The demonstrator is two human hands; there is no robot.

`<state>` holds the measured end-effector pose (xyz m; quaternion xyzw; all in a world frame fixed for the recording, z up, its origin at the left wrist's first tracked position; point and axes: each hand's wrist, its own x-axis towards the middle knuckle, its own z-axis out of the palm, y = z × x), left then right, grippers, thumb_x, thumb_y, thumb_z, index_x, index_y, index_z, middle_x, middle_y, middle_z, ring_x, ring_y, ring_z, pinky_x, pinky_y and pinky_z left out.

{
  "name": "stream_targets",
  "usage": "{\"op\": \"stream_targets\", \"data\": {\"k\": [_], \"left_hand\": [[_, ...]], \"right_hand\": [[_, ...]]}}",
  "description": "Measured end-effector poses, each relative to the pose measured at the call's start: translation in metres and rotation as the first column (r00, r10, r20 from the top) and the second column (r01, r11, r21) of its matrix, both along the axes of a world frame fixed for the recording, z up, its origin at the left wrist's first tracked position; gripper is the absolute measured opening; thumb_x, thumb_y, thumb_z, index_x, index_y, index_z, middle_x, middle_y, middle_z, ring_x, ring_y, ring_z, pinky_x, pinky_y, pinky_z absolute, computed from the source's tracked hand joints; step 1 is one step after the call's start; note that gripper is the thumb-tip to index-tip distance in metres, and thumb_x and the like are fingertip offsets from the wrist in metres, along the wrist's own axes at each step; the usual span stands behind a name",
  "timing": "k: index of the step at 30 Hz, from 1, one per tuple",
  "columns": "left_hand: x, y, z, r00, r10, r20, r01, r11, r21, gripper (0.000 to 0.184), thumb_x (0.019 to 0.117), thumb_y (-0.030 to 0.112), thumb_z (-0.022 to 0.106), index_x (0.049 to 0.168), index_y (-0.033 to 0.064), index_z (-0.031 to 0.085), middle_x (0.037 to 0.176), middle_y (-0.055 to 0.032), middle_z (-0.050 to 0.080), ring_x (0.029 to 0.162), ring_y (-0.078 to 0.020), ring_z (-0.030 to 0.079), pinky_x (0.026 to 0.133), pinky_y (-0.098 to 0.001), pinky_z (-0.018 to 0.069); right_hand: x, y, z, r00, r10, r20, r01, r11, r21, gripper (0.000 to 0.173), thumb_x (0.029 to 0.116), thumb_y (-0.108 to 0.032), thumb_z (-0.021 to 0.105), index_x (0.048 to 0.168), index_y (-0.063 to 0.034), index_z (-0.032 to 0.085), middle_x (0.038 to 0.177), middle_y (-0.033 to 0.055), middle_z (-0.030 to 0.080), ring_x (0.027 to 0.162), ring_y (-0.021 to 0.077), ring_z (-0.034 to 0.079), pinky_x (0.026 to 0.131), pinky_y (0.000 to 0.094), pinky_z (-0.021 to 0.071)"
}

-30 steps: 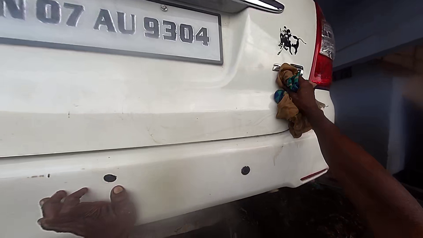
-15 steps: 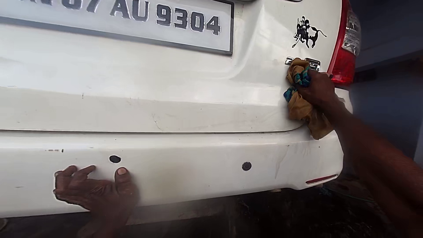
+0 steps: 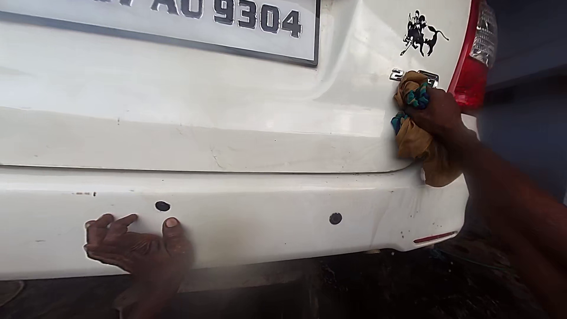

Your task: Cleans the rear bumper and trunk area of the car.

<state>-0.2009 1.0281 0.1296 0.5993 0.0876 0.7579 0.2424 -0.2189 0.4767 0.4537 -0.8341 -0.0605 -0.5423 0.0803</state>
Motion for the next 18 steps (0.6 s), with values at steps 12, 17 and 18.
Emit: {"op": "stream_targets", "data": {"k": [12,17,18], "left_hand": [[0.003,0.001,0.000,1.000,0.019,0.011,-0.019,1.000,0.004,0.078,0.0983,0.058,0.041,0.133,-0.0109,0.050,0.152,-0.0388,0.036,0.150,-0.0509,0.024,0.124,-0.0565,0.0133],[0.005,0.002,0.000,0.999,0.015,0.035,-0.015,1.000,0.006,0.077,0.0977,0.058,0.043,0.133,-0.0100,0.050,0.151,-0.0378,0.036,0.150,-0.0495,0.024,0.124,-0.0555,0.0132],[0.006,0.002,0.000,0.999,0.018,0.048,-0.018,1.000,0.009,0.076,0.0980,0.059,0.043,0.133,-0.0090,0.050,0.151,-0.0373,0.037,0.150,-0.0489,0.026,0.124,-0.0553,0.0138]], "right_hand": [[0.002,-0.019,0.013,0.963,0.265,-0.054,-0.234,0.917,0.323,0.057,0.0845,-0.036,0.083,0.121,0.0020,0.060,0.110,0.0227,0.066,0.102,0.0344,0.064,0.090,0.0606,0.0484],[0.002,-0.019,0.017,0.964,0.254,-0.075,-0.222,0.929,0.297,0.050,0.0864,-0.034,0.082,0.116,0.0016,0.063,0.107,0.0214,0.066,0.098,0.0323,0.064,0.088,0.0587,0.0492],[0.001,-0.018,0.017,0.965,0.247,-0.088,-0.211,0.931,0.296,0.052,0.0861,-0.037,0.082,0.116,0.0013,0.063,0.107,0.0217,0.066,0.098,0.0329,0.065,0.089,0.0597,0.0490]]}}
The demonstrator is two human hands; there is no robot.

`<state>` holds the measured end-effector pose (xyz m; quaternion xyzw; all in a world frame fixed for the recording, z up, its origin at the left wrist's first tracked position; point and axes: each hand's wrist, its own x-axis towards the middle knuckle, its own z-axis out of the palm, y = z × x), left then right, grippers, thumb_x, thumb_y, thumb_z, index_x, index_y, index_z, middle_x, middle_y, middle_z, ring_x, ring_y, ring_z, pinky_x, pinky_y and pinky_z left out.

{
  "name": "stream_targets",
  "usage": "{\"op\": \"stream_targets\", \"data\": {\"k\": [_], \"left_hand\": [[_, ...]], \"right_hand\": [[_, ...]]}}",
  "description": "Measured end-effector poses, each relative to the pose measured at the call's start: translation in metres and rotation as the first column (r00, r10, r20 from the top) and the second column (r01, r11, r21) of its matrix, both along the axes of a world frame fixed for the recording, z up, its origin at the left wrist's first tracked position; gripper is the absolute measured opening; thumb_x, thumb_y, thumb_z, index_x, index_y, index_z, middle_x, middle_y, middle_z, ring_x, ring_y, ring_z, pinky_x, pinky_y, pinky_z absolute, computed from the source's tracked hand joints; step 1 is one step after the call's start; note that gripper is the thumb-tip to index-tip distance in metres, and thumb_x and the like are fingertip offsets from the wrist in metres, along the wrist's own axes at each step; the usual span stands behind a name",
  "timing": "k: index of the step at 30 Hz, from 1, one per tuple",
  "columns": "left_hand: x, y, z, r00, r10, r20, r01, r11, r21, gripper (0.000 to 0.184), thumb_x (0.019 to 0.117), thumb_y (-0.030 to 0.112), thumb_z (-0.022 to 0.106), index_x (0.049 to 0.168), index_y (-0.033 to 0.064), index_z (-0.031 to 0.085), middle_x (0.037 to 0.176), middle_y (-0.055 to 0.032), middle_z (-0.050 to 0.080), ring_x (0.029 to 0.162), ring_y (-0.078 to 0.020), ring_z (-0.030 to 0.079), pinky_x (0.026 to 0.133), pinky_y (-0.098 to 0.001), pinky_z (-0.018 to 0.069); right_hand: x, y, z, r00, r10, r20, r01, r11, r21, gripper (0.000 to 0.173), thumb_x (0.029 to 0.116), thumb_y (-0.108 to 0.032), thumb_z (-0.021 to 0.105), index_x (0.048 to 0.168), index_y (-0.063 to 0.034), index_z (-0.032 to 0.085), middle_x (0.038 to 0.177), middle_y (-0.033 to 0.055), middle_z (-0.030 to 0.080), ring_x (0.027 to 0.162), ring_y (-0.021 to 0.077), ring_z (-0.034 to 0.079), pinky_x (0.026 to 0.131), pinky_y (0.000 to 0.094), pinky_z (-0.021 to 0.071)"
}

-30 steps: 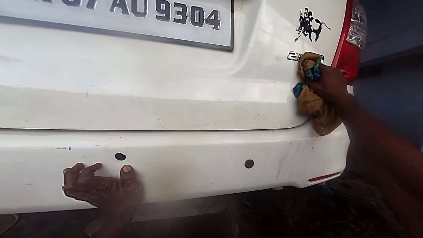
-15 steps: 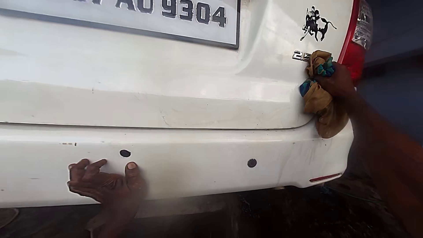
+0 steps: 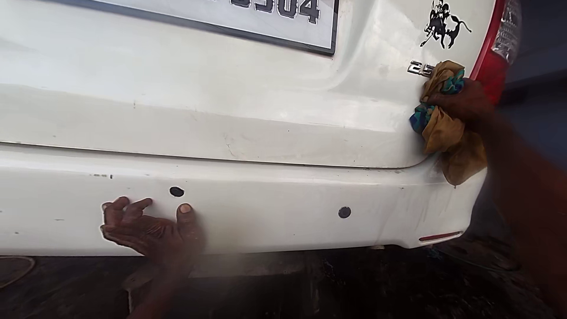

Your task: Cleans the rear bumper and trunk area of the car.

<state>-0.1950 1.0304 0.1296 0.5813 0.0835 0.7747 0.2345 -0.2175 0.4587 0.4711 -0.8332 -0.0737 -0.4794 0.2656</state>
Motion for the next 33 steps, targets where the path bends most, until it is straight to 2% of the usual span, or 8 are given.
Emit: {"op": "stream_targets", "data": {"k": [5,11,15,18,22,26,30,33], "left_hand": [[-0.002,0.000,0.002,1.000,0.006,0.006,-0.006,1.000,0.000,0.075,0.0973,0.061,0.045,0.132,-0.0057,0.052,0.151,-0.0357,0.040,0.149,-0.0470,0.029,0.124,-0.0544,0.0166],[0.001,0.002,0.001,1.000,0.020,0.012,-0.020,1.000,0.009,0.074,0.0977,0.060,0.044,0.133,-0.0046,0.052,0.150,-0.0352,0.041,0.148,-0.0472,0.030,0.123,-0.0548,0.0178],[0.000,0.003,-0.002,1.000,-0.011,-0.021,0.011,1.000,-0.004,0.076,0.0981,0.058,0.044,0.135,-0.0082,0.050,0.153,-0.0373,0.035,0.151,-0.0488,0.023,0.125,-0.0556,0.0130],[-0.004,-0.005,0.001,0.999,-0.014,-0.046,0.013,1.000,-0.020,0.079,0.0983,0.059,0.041,0.132,-0.0117,0.050,0.151,-0.0401,0.035,0.150,-0.0524,0.023,0.124,-0.0573,0.0128],[-0.006,-0.008,0.007,1.000,0.000,-0.020,0.000,0.999,-0.035,0.076,0.0961,0.058,0.042,0.127,-0.0102,0.055,0.149,-0.0386,0.041,0.148,-0.0515,0.030,0.123,-0.0572,0.0164],[-0.003,-0.008,0.005,1.000,-0.019,-0.022,0.018,0.999,-0.051,0.076,0.0957,0.060,0.045,0.128,-0.0089,0.055,0.150,-0.0377,0.040,0.148,-0.0511,0.030,0.123,-0.0573,0.0159],[-0.004,-0.007,0.002,0.999,-0.025,-0.031,0.024,0.998,-0.052,0.075,0.0945,0.062,0.048,0.126,-0.0052,0.058,0.149,-0.0377,0.041,0.149,-0.0518,0.028,0.123,-0.0591,0.0139],[-0.014,-0.006,0.004,0.996,-0.030,-0.088,0.027,0.999,-0.029,0.060,0.0952,0.047,0.048,0.120,-0.0048,0.063,0.145,-0.0388,0.045,0.146,-0.0553,0.029,0.122,-0.0615,0.0138]], "right_hand": [[-0.007,0.005,0.006,0.998,-0.026,-0.055,0.023,0.998,-0.055,0.040,0.0896,-0.030,0.080,0.110,0.0008,0.066,0.102,0.0195,0.067,0.094,0.0294,0.064,0.086,0.0573,0.0490],[-0.011,0.009,0.010,0.994,-0.047,-0.103,0.043,0.998,-0.045,0.044,0.0894,-0.035,0.080,0.112,-0.0005,0.066,0.103,0.0179,0.067,0.093,0.0274,0.064,0.087,0.0557,0.0497],[0.015,-0.003,-0.022,0.980,-0.057,0.193,0.055,0.998,0.012,0.060,0.0852,-0.035,0.077,0.125,0.0046,0.056,0.116,0.0263,0.064,0.110,0.0382,0.063,0.094,0.0611,0.0479],[0.038,0.001,-0.058,0.883,-0.211,0.420,0.188,0.977,0.097,0.087,0.0935,-0.053,0.061,0.147,0.0132,0.039,0.145,0.0395,0.044,0.137,0.0546,0.041,0.110,0.0672,0.0321],[0.053,0.046,-0.080,0.779,-0.362,0.511,0.278,0.931,0.236,0.087,0.0991,-0.061,0.045,0.145,0.0130,0.044,0.147,0.0402,0.043,0.137,0.0544,0.041,0.112,0.0639,0.0303],[0.050,0.162,-0.117,0.671,-0.328,0.665,0.290,0.941,0.172,0.076,0.0995,-0.058,0.038,0.132,0.0068,0.060,0.137,0.0287,0.058,0.128,0.0433,0.055,0.108,0.0571,0.0375],[0.025,0.368,-0.123,0.701,-0.196,0.686,0.221,0.974,0.053,0.067,0.0860,-0.059,0.055,0.129,-0.0084,0.068,0.136,0.0148,0.063,0.131,0.0361,0.055,0.108,0.0604,0.0376],[0.018,0.547,-0.124,0.640,0.053,0.767,0.031,0.995,-0.095,0.065,0.0700,-0.062,0.075,0.116,-0.0173,0.075,0.120,0.0076,0.069,0.115,0.0289,0.063,0.098,0.0556,0.0448]]}}
